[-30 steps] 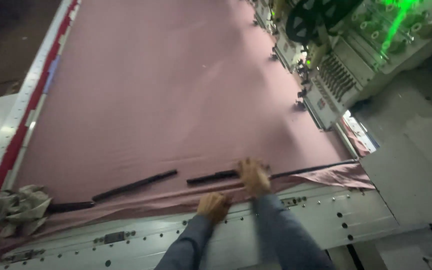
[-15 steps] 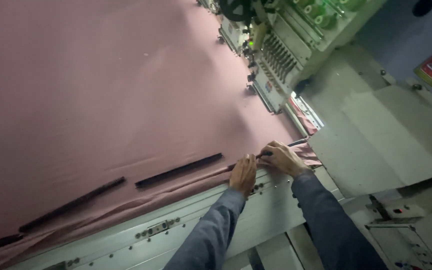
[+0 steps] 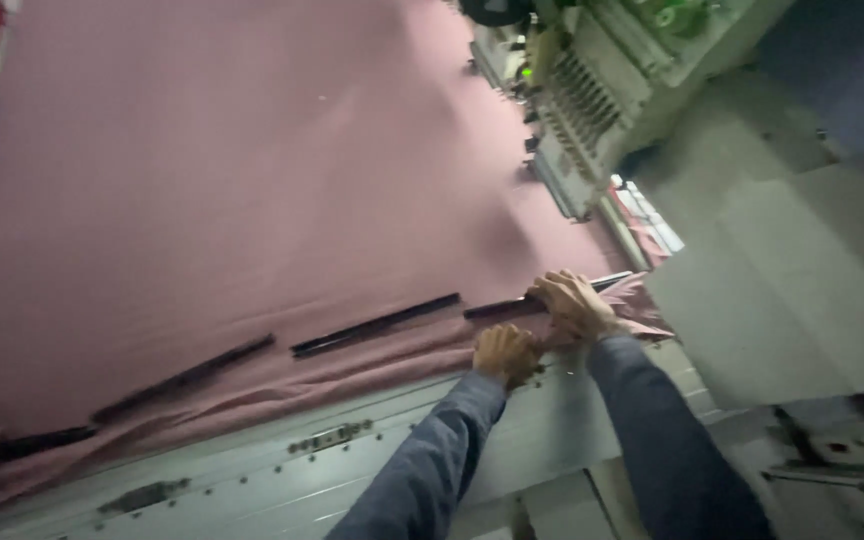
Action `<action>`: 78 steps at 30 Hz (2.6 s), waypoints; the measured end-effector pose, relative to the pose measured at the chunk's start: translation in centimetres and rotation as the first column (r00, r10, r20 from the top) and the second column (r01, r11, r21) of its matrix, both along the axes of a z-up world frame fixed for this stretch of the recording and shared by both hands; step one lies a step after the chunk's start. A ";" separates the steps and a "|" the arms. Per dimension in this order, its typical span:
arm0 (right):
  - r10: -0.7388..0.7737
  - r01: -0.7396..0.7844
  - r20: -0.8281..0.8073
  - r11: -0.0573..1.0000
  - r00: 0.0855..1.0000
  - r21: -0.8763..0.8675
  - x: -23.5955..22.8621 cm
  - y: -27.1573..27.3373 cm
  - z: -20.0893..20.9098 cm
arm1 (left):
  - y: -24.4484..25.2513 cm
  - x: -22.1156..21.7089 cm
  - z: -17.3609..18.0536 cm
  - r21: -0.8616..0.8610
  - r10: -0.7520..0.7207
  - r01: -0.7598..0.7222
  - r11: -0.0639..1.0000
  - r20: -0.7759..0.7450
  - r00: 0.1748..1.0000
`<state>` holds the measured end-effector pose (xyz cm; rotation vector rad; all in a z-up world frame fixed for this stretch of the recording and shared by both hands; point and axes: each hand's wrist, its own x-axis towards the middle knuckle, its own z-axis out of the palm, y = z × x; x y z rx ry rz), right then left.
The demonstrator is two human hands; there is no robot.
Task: Preparing and securing fabric on a multi-head industrial embroidery machine using magnetic strips.
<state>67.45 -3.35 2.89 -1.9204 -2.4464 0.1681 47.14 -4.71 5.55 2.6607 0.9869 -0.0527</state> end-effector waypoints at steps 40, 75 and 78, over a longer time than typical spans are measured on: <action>-0.153 0.113 0.189 0.971 0.970 0.210 -40.1 14.0 -3.2 | 12.0 -71.7 -8.2 0.364 0.700 -0.674 0.643 0.079 0.710; 0.114 -0.320 -0.815 0.943 0.568 -0.091 -63.9 8.6 6.5 | 13.8 -66.4 6.4 -0.283 0.856 -0.808 0.517 0.188 0.482; 0.061 -0.386 -0.931 0.918 0.359 -0.088 -62.4 9.7 12.2 | 12.2 -62.0 15.6 -0.437 0.732 -0.592 0.677 0.323 0.600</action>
